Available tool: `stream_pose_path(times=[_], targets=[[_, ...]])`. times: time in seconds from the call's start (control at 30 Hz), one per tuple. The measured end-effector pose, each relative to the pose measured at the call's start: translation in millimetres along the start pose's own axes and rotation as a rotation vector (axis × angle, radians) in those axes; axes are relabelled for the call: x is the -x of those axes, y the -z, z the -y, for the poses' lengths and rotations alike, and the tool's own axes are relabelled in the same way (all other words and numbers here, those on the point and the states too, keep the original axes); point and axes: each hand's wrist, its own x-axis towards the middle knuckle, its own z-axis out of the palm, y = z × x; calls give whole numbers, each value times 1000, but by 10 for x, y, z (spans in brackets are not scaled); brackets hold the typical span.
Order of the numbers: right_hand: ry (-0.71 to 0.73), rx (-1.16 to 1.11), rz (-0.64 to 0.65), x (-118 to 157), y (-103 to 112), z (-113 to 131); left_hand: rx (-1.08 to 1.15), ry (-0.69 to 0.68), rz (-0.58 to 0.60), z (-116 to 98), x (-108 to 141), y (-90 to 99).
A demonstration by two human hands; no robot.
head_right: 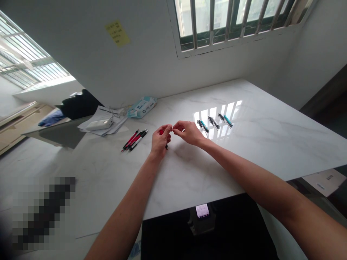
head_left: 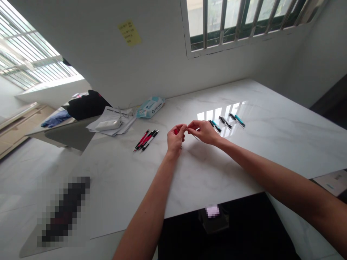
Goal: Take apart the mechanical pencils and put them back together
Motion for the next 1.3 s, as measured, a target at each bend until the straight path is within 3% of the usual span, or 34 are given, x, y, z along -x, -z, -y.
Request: stream_pose_path(times=[0.27,0.53,0.83,1.3], targets=[[18,51,18,20,78,17,-70,-82,-156,-34,-86,128],[36,96,-25,2,120,8,-452,-262,-84,73,-74,160],[66,193,-137,-41,179,-18,-833,-250,-64,30,-17,128],[15,212,-137,-41,212,-2,-1056,-332,21,113,2,117]])
